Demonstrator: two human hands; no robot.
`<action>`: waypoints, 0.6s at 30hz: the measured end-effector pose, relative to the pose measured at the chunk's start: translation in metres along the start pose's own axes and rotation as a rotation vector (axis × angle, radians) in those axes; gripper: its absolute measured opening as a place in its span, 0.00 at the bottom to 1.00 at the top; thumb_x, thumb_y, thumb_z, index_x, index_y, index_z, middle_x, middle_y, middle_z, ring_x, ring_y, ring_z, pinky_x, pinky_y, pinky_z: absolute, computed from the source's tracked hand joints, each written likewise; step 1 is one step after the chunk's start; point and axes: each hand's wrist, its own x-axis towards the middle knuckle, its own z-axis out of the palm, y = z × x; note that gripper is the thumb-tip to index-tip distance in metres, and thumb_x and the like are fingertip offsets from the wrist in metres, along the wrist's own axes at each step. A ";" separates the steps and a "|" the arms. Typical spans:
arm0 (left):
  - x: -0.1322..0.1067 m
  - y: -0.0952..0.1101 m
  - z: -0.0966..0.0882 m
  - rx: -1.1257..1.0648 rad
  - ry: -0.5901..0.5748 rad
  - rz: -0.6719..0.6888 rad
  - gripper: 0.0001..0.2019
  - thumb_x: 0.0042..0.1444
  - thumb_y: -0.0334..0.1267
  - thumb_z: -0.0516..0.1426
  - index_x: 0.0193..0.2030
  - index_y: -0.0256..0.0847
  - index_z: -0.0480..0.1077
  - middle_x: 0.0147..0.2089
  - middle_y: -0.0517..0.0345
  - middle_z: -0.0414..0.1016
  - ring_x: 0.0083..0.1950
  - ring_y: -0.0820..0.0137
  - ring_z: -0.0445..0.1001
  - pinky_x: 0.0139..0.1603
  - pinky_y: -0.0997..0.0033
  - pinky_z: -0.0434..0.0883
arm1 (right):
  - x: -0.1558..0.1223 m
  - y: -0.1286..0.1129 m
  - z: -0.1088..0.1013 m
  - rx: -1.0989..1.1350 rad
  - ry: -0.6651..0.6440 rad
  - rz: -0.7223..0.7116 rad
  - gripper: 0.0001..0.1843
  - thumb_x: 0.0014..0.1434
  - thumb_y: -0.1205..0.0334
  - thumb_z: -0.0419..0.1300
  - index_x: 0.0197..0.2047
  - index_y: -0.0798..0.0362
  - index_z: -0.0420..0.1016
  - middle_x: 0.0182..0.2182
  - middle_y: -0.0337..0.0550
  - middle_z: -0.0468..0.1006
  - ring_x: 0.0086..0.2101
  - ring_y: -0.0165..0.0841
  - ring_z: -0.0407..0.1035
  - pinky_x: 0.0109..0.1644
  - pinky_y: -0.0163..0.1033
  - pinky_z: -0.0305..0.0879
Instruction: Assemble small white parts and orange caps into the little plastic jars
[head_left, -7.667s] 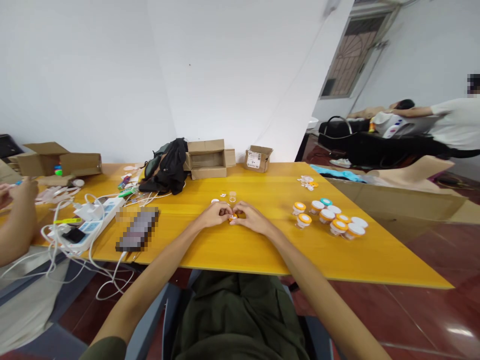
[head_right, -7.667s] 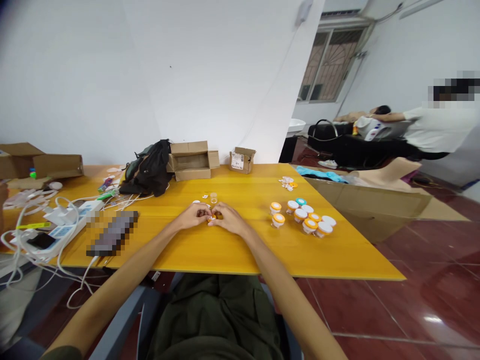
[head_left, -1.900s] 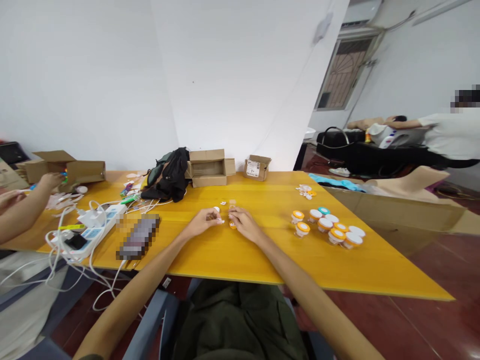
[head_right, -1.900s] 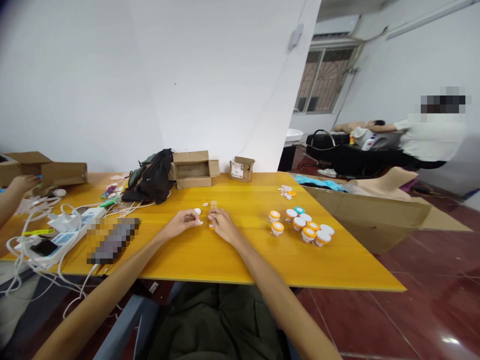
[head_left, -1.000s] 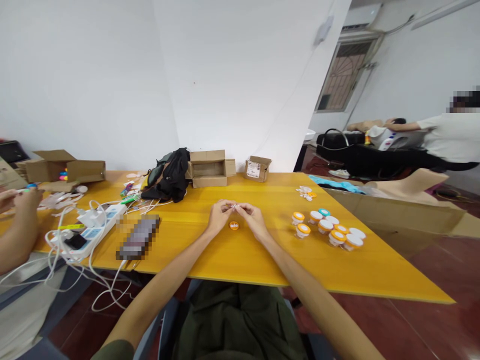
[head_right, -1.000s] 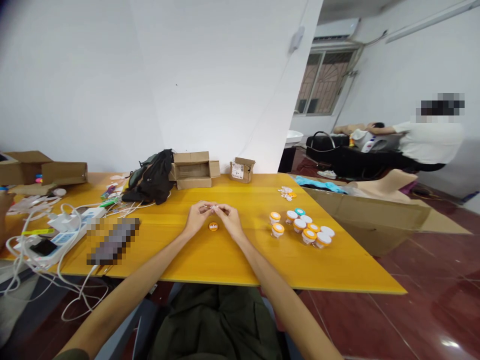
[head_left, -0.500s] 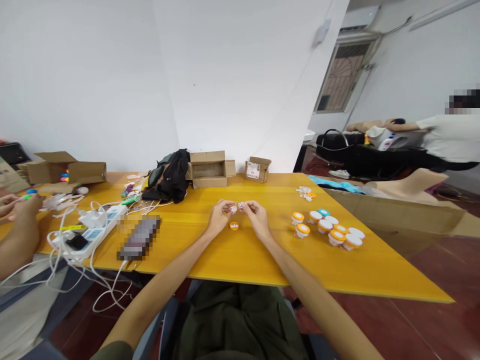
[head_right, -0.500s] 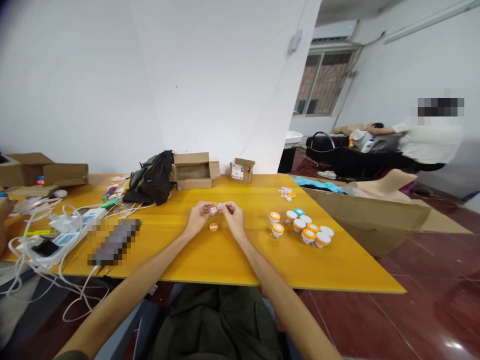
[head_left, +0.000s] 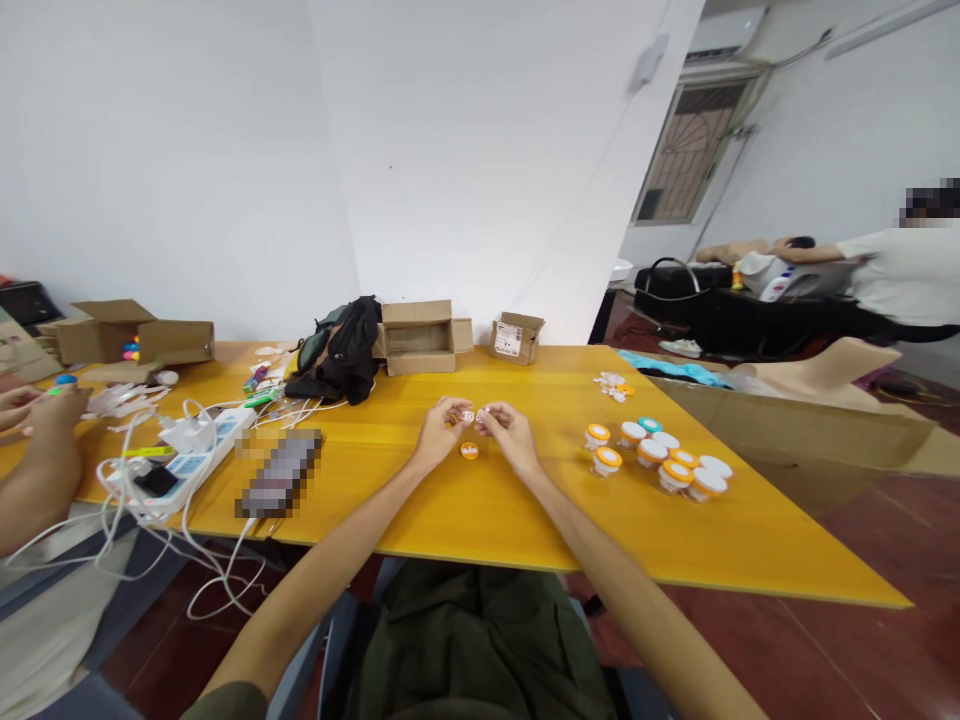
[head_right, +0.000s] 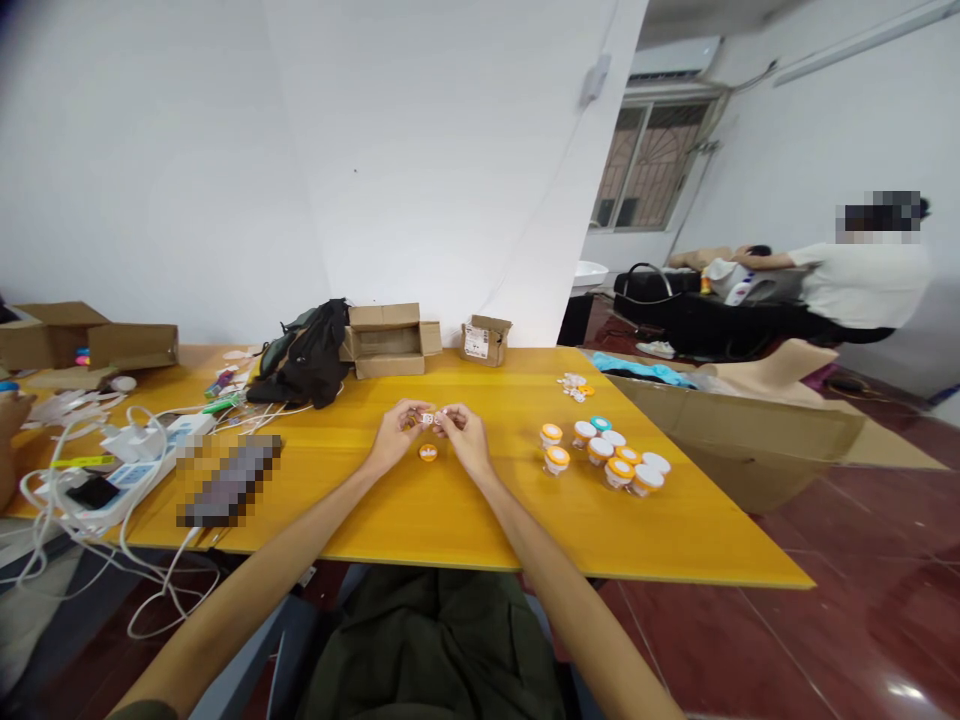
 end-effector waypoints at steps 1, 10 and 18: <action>0.000 0.000 0.000 0.005 -0.002 -0.002 0.12 0.48 0.25 0.61 0.40 0.41 0.77 0.42 0.55 0.78 0.40 0.69 0.76 0.40 0.72 0.72 | 0.000 0.000 0.000 -0.007 -0.015 -0.002 0.22 0.44 0.40 0.69 0.31 0.50 0.74 0.26 0.41 0.80 0.27 0.37 0.76 0.34 0.44 0.77; 0.000 -0.001 0.002 -0.074 -0.034 -0.032 0.11 0.48 0.25 0.61 0.39 0.41 0.76 0.42 0.55 0.78 0.41 0.69 0.77 0.44 0.71 0.73 | 0.000 0.002 0.001 0.000 -0.078 0.010 0.22 0.41 0.43 0.70 0.35 0.49 0.81 0.34 0.43 0.84 0.30 0.38 0.76 0.38 0.45 0.77; 0.001 -0.003 0.000 -0.195 -0.071 -0.088 0.13 0.47 0.28 0.63 0.41 0.40 0.76 0.41 0.56 0.80 0.41 0.69 0.77 0.46 0.70 0.72 | 0.000 -0.003 0.001 0.031 -0.116 0.071 0.20 0.39 0.44 0.73 0.30 0.49 0.79 0.28 0.41 0.82 0.27 0.36 0.75 0.36 0.44 0.77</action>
